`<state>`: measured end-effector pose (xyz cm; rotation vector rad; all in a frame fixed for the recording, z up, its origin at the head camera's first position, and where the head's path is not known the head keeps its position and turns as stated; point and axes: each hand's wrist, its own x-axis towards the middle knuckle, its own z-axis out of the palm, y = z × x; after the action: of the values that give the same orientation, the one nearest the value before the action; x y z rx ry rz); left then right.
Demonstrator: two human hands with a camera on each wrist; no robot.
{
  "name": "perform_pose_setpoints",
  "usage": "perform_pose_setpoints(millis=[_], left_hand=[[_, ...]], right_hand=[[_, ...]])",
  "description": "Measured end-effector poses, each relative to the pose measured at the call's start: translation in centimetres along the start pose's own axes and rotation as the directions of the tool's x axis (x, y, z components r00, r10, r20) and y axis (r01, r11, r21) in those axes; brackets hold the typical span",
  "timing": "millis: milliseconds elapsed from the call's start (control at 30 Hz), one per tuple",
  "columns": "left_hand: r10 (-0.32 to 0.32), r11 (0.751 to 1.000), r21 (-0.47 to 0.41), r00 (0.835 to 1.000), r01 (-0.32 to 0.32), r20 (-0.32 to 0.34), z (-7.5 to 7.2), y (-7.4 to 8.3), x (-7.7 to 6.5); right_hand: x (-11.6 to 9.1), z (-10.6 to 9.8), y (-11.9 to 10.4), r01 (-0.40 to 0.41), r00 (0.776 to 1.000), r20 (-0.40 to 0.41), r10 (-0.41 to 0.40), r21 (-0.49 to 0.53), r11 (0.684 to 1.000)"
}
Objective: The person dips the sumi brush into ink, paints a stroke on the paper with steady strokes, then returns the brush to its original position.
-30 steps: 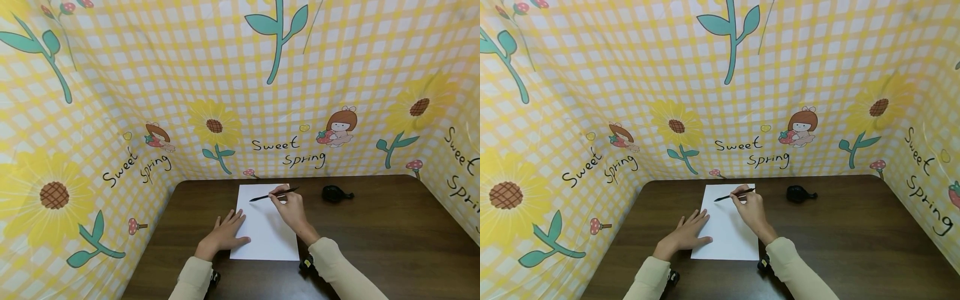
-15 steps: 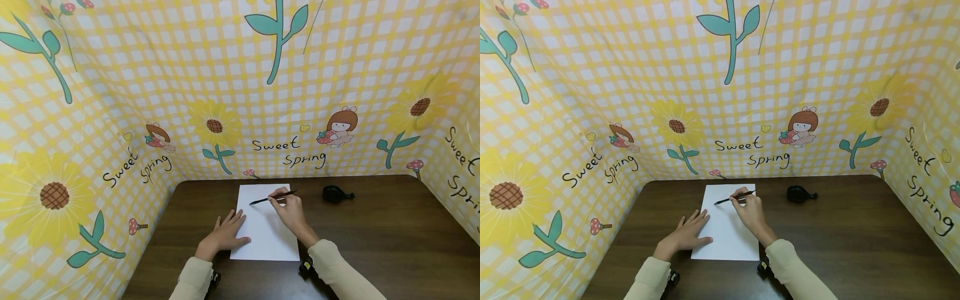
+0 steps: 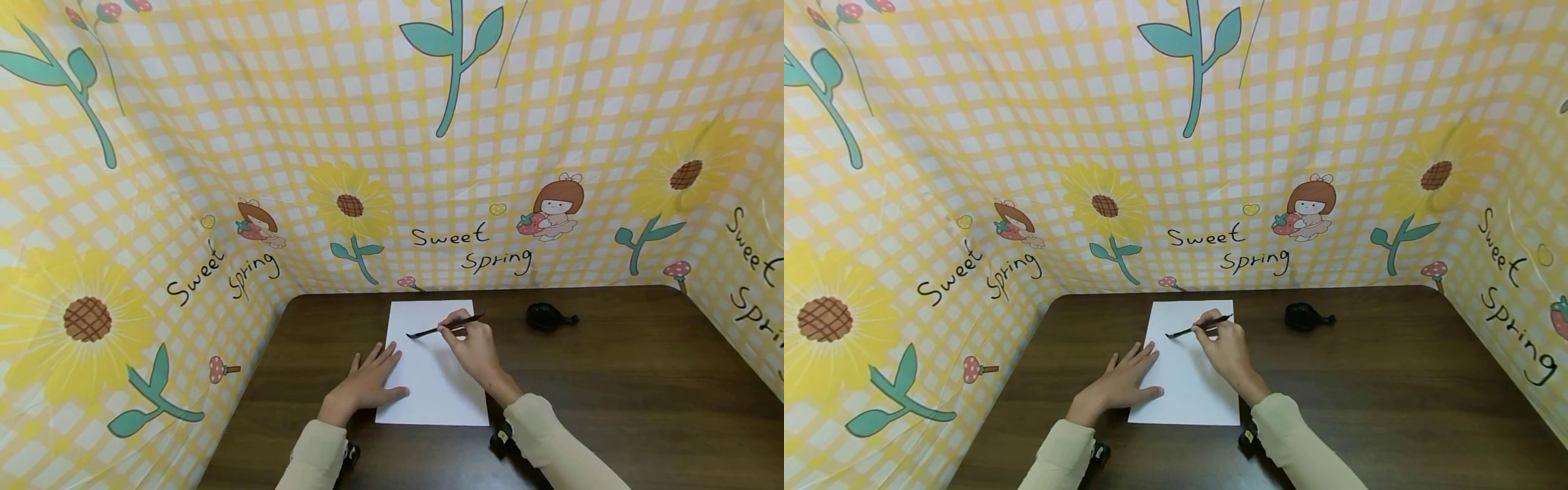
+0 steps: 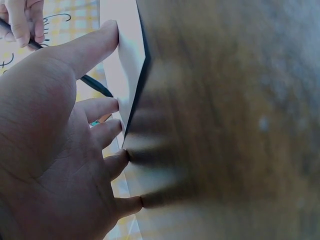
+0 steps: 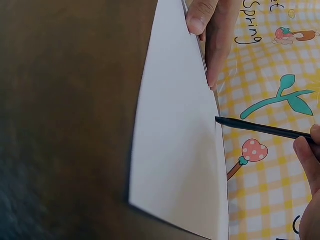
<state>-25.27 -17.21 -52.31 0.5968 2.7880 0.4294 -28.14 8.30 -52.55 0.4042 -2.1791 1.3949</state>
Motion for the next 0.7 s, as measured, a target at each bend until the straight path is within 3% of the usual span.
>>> perform_pose_setpoints(millis=[700], left_hand=[[0.003,1.0,0.008,1.0,-0.003,0.004,0.33,-0.49,0.33]], right_hand=[[-0.5,0.04,0.11,0.069,0.998,0.012,-0.069,-0.047,0.997]])
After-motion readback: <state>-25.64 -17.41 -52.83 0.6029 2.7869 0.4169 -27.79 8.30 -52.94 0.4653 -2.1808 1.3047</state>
